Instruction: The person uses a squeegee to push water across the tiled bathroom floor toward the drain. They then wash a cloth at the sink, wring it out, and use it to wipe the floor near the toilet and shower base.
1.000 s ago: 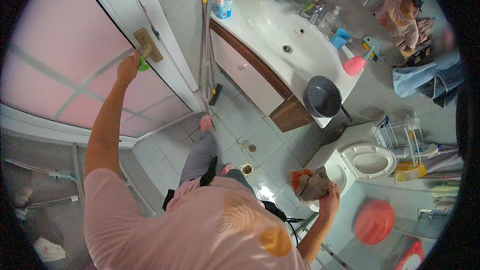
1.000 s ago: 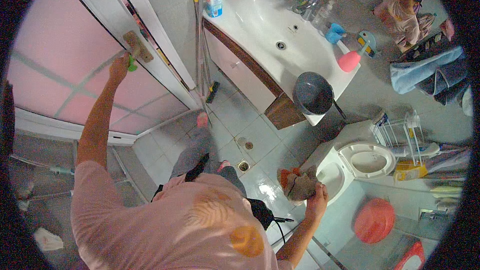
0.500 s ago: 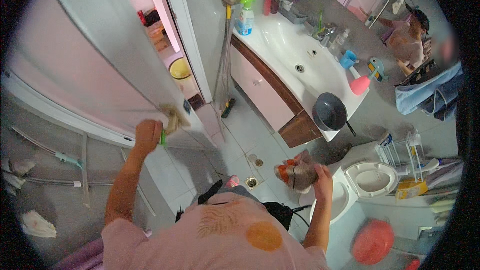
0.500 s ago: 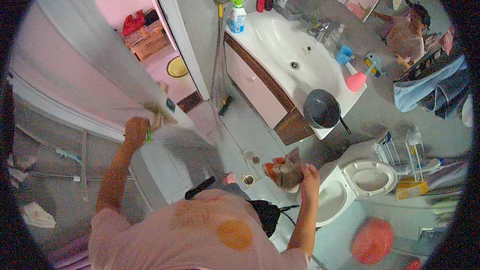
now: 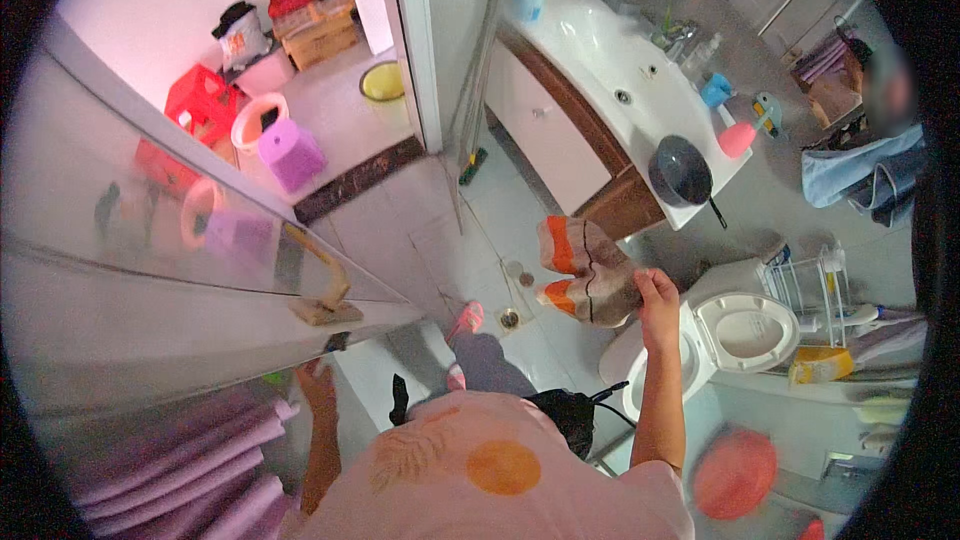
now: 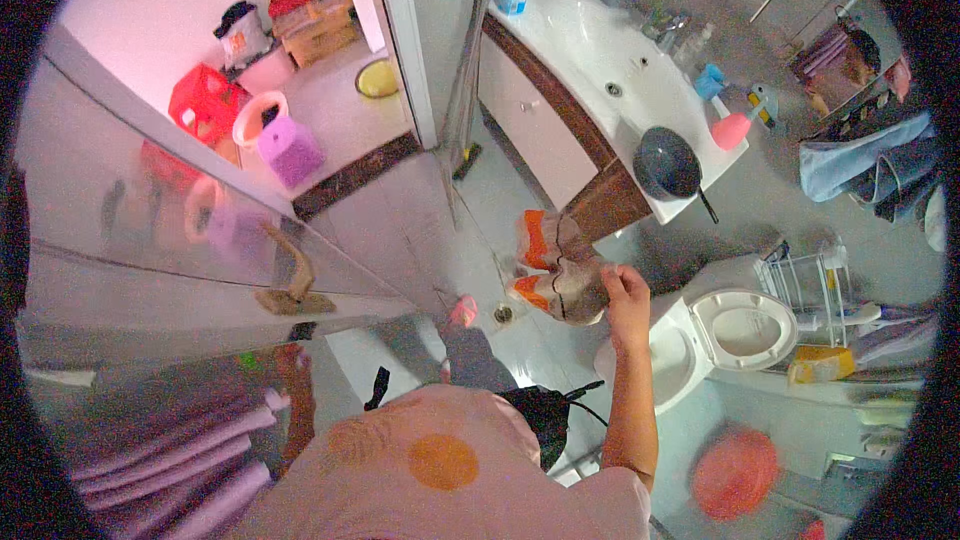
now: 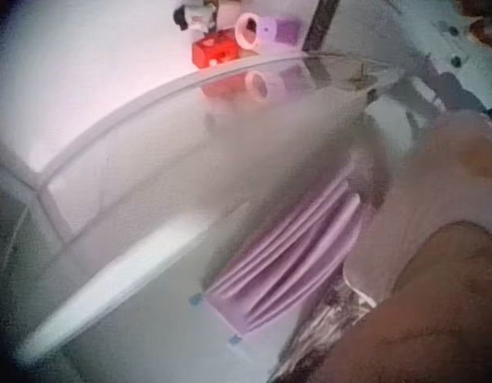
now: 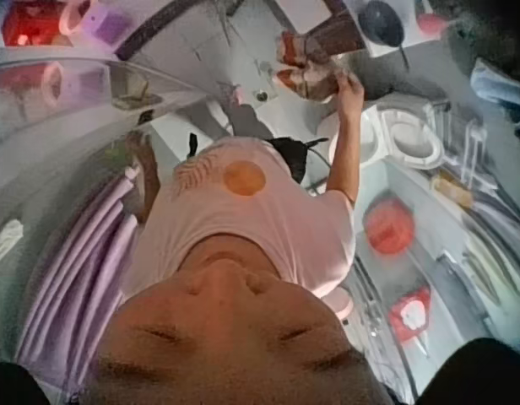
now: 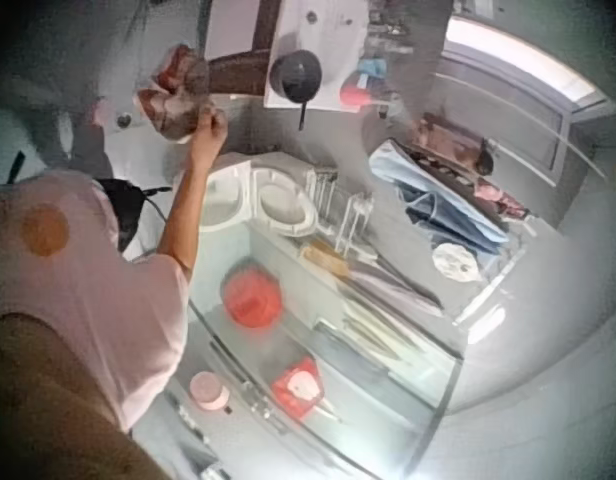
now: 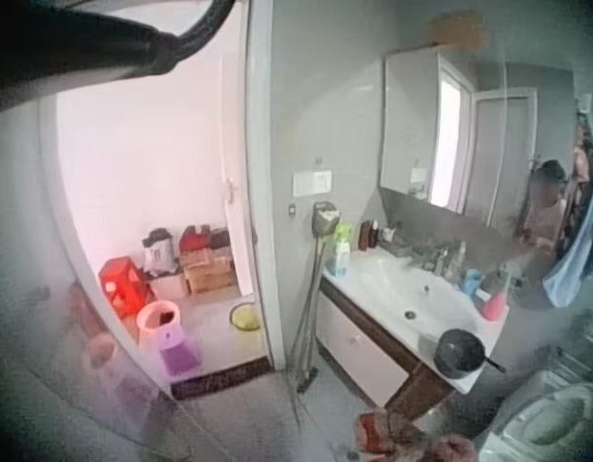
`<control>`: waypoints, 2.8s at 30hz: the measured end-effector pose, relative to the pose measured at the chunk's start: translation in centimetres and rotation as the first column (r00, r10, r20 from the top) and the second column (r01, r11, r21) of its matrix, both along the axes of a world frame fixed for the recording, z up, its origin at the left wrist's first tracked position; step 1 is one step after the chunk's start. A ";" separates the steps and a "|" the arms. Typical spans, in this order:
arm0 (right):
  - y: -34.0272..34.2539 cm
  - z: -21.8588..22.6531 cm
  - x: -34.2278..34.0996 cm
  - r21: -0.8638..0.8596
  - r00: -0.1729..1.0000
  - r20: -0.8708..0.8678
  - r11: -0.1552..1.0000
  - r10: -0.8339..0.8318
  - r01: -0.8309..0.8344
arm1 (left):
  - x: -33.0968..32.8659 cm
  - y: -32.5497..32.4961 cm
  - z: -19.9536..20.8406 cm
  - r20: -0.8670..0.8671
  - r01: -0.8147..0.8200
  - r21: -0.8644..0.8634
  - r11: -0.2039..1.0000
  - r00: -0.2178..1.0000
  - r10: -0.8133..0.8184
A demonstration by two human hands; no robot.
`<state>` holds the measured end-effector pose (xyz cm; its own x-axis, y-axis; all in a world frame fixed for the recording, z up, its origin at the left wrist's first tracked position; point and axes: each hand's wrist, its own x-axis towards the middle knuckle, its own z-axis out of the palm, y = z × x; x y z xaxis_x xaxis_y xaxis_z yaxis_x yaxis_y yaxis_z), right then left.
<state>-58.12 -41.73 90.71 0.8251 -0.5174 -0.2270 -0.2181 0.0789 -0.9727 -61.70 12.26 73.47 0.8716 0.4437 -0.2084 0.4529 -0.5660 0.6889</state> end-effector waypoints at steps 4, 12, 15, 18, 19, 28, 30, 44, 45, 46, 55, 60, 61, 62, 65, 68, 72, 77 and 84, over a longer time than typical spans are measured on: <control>-0.5 0.5 -3.5 -0.093 1.000 0.005 0.995 -0.025 0.026 | -4.0 -6.7 1.3 -0.021 0.063 -0.302 0.951 0.997 -0.073; -6.0 0.6 -8.0 -0.153 0.986 -0.131 0.985 -0.100 0.080 | -8.1 -1.1 -1.8 0.184 -0.384 -0.418 0.824 0.852 0.490; -7.1 0.2 -6.7 -0.158 0.988 -0.140 0.987 -0.060 0.037 | -9.3 1.1 -1.7 0.167 -0.508 -0.385 0.770 0.782 0.600; -7.5 1.0 -4.1 -0.298 0.986 -0.156 0.949 0.060 -0.104 | -9.7 3.2 -1.6 0.149 -0.588 -0.375 0.716 0.724 0.673; -7.8 0.6 -3.3 -0.386 0.983 -0.173 0.915 0.055 -0.119 | -10.0 4.1 -1.7 0.136 -0.612 -0.369 0.700 0.709 0.692; -5.9 -1.2 8.4 -0.474 0.950 -0.179 0.824 0.255 -0.311 | 0.7 0.7 -4.1 -0.675 -0.852 -0.365 0.376 0.520 0.523; -4.4 -0.9 11.2 -0.435 0.928 -0.162 0.820 0.336 -0.373 | 6.2 -1.6 -4.2 -0.512 -0.522 -0.526 0.671 0.825 0.240; -1.2 3.2 23.9 -0.262 0.823 -0.115 0.782 0.556 -0.565 | 42.4 -38.2 8.2 -0.199 -0.294 -0.953 0.073 0.429 -0.881; -1.4 3.1 24.6 -0.278 0.817 -0.111 0.772 0.566 -0.572 | 43.2 -39.6 7.6 -0.111 -0.269 -0.963 -0.012 0.438 -0.892; -2.2 3.0 25.0 -0.299 0.815 -0.119 0.763 0.567 -0.573 | 43.9 -41.6 7.9 -0.126 -0.270 -0.963 0.018 0.391 -0.911; -10.2 0.7 30.9 -0.075 0.968 -0.064 0.966 0.243 -0.247 | 50.9 -53.0 19.6 -0.126 0.108 -0.980 0.169 0.319 -0.939; -12.1 -2.3 33.5 -0.154 0.992 -0.096 0.984 0.079 -0.093 | 53.5 -59.9 17.8 -0.136 0.751 -0.660 -0.012 -0.136 -0.981; -12.5 -2.6 33.6 -0.042 0.999 0.045 0.999 -0.010 0.012 | 54.5 -61.4 17.4 -0.010 0.819 -0.556 -0.143 -0.179 -0.984; -13.2 -3.1 33.2 -0.060 0.998 -0.070 0.998 0.006 -0.010 | 56.6 -63.7 16.4 -0.185 0.821 -0.530 -0.211 -0.355 -0.916; -14.9 -4.2 31.4 -0.043 0.953 -0.301 0.999 -0.037 0.026 | 60.0 -70.0 10.3 -0.056 0.947 -0.023 -0.321 -0.322 -0.945; -14.5 -5.0 32.5 0.056 0.942 -0.295 0.981 -0.162 0.187 | 63.5 -73.7 2.6 -0.062 0.880 0.279 -0.384 -0.383 -0.922; -15.4 -4.6 35.6 0.147 0.905 -0.300 0.922 -0.302 0.357 | 66.3 -79.4 -5.8 -0.376 0.688 0.443 -0.575 -0.440 -0.815; -14.8 -4.4 37.5 0.248 0.809 -0.432 0.809 -0.399 0.532 | 66.1 -83.8 -8.7 -0.223 0.493 0.638 -0.592 -0.618 -0.754; -16.9 -3.1 39.5 0.254 0.798 -0.355 0.771 -0.487 0.584 | 68.0 -82.7 -11.1 -0.164 0.561 0.557 -0.612 -0.648 -0.743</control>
<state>-18.59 -58.67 87.60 0.3220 -0.7077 -0.6289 -0.2743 0.5661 -0.7774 6.33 -70.45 62.40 -0.2089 -0.9757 -0.0655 -0.9656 0.1952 0.1718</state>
